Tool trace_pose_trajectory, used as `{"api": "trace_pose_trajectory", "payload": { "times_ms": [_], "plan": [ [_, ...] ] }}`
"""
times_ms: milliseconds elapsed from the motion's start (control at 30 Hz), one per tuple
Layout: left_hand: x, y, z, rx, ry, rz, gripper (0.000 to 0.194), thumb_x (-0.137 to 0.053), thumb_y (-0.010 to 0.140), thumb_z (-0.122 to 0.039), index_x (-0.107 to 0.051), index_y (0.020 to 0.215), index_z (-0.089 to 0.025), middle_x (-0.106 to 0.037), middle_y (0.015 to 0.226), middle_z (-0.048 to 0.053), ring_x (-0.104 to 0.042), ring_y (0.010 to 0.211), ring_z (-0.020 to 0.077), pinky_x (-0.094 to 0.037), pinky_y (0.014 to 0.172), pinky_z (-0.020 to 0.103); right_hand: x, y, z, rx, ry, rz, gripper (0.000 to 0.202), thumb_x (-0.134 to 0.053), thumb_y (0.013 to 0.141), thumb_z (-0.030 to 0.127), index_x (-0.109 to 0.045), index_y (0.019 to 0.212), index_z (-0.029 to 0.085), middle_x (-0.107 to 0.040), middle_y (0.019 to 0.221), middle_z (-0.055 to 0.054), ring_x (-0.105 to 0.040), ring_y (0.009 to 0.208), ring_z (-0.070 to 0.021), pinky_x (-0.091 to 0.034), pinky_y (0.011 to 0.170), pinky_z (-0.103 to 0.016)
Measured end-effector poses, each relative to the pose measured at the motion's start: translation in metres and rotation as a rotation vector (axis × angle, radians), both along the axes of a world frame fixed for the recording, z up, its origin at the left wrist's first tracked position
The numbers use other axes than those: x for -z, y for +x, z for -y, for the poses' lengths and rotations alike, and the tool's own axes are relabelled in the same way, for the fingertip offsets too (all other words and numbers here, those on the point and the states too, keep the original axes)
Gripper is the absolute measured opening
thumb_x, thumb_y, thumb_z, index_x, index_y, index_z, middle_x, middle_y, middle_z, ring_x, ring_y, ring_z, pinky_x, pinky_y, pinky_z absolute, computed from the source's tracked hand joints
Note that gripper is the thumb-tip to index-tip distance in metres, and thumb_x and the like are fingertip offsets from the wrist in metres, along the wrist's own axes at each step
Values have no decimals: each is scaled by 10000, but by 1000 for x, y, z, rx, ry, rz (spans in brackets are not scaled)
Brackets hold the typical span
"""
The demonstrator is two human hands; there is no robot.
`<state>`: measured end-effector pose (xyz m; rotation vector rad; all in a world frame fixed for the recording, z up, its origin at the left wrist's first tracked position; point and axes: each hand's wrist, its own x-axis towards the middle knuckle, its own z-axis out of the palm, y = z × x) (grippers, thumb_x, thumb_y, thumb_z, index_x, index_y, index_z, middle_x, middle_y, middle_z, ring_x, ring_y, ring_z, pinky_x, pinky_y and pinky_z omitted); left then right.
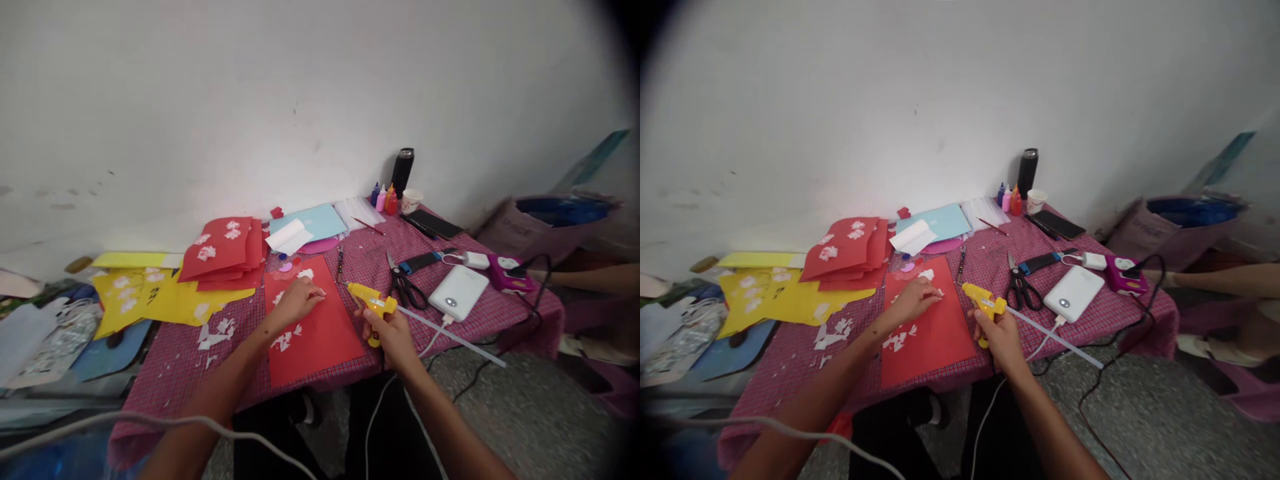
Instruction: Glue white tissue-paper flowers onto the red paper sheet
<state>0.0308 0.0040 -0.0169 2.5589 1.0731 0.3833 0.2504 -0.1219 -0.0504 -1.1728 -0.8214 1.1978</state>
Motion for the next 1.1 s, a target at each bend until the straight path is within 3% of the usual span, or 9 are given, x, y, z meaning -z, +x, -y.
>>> {"api": "trace_pose_trajectory", "payload": {
  "times_ms": [233, 533, 633, 733, 900, 1100],
  "plan": [
    [-5, 6, 2, -8, 67, -89, 194, -590, 939, -269, -769, 938, -193, -673, 865, 67, -574, 876, 204, -432, 788, 310, 8, 2, 0, -40, 11, 21, 361, -688, 835, 485, -706, 897, 130, -580, 515, 15, -489, 449, -112, -354, 443, -221],
    [-6, 13, 2, -9, 98, -173, 202, -569, 922, -251, -756, 876, -189, -670, 855, 81, -583, 878, 224, -451, 822, 341, 11, 1, -1, -42, -6, 34, 368, -691, 826, 495, -698, 912, 137, -597, 539, 9, -487, 444, -120, -344, 431, -230],
    [-9, 11, 4, -21, 73, -113, 218, -553, 906, -226, -740, 1010, -187, -691, 927, 84, -595, 922, 230, -461, 855, 350, 10, 0, -1, -39, 3, 29, 354, -695, 827, 486, -696, 910, 142, -600, 543, 11, -480, 440, -112, -339, 429, -224],
    [-8, 3, 6, -47, 57, -37, 350, -539, 854, -153, -695, 1164, -197, -699, 1041, 83, -603, 992, 231, -468, 904, 357, 8, 0, 1, -31, -3, 42, 356, -700, 820, 485, -702, 893, 137, -597, 532, 9, -483, 438, -112, -345, 430, -223],
    [-4, -9, 11, -92, 65, -44, 448, -511, 791, -92, -690, 1189, -196, -687, 1021, 82, -601, 999, 236, -478, 892, 358, 5, 0, 1, -37, 4, 60, 358, -691, 826, 489, -713, 885, 136, -586, 509, 10, -487, 441, -117, -370, 440, -225],
    [-9, 2, 19, -54, 137, -106, 277, -515, 909, -200, -717, 1098, -209, -643, 959, 90, -577, 947, 235, -463, 850, 354, 8, 0, 1, -32, 5, 43, 359, -704, 818, 487, -712, 888, 134, -600, 527, 4, -497, 445, -116, -371, 441, -225]
  ]
}}
